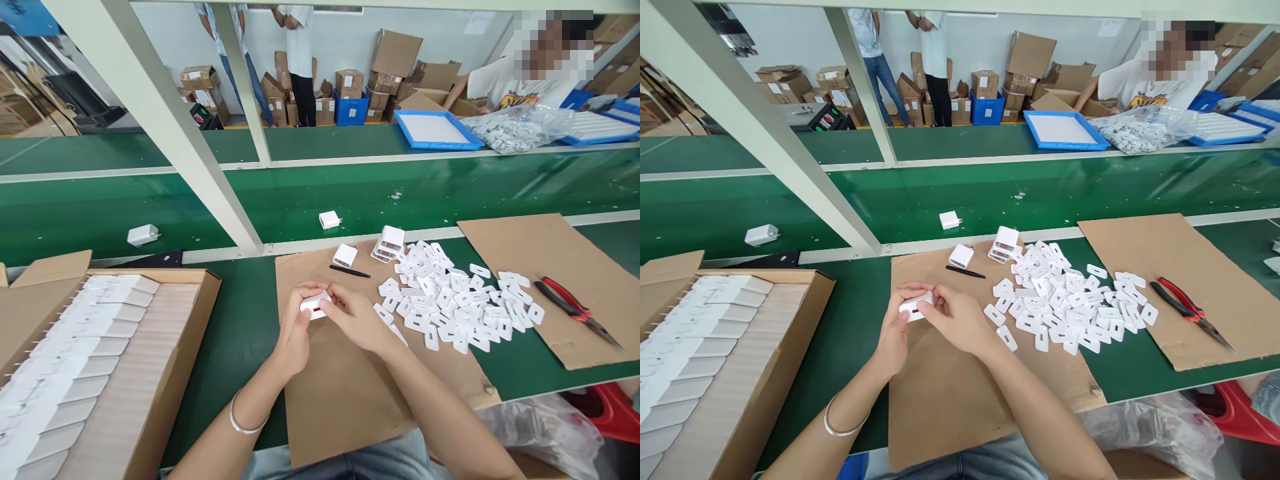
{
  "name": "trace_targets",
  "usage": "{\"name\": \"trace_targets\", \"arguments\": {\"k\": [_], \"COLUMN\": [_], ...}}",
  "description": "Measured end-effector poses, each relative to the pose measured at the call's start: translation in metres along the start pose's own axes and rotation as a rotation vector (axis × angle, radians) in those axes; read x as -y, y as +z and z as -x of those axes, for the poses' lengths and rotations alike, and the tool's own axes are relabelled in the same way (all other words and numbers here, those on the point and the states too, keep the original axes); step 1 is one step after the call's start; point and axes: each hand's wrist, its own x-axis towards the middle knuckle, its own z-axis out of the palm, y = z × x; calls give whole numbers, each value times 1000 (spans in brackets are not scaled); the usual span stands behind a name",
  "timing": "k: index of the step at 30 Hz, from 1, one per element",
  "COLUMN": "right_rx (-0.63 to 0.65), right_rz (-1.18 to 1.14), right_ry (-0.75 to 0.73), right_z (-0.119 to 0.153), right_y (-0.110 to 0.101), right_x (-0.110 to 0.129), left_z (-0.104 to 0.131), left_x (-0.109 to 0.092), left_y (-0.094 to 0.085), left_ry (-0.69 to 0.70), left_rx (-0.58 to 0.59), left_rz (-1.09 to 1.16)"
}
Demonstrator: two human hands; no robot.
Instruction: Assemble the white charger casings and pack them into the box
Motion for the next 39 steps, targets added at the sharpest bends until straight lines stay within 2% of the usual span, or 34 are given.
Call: {"name": "trace_targets", "arguments": {"k": [5, 10, 12, 16, 21, 29, 35, 39], "right_rx": [-84, -128, -134, -134, -133, -205, -146, -128], "right_rz": [-32, -43, -35, -16, -10, 7, 123, 170], "right_ry": [-34, -27, -26, -27, -14, -37, -56, -59], "right_z": [-3, -4, -4, -3, -3, -6, -6, -5], "right_y": [3, 4, 4, 4, 4, 2, -4, -3], "right_x": [-3, -7, -8, -7, -6, -8, -9, -9], "left_z": [-5, -8, -8, -10, -10, -4, -7, -10], "left_x": [-3, -9, -9, -9, -9, -10, -11, -8], "left_y": [-2, -4, -4, -3, -3, -4, -3, -4], "left_ry": [-45, 26, 24, -46, -88, -221, -174, -214], "left_rx": [48, 98, 81, 33, 3, 43, 68, -1], "left_rz": [108, -125, -120, 57, 62, -237, -154, -48]}}
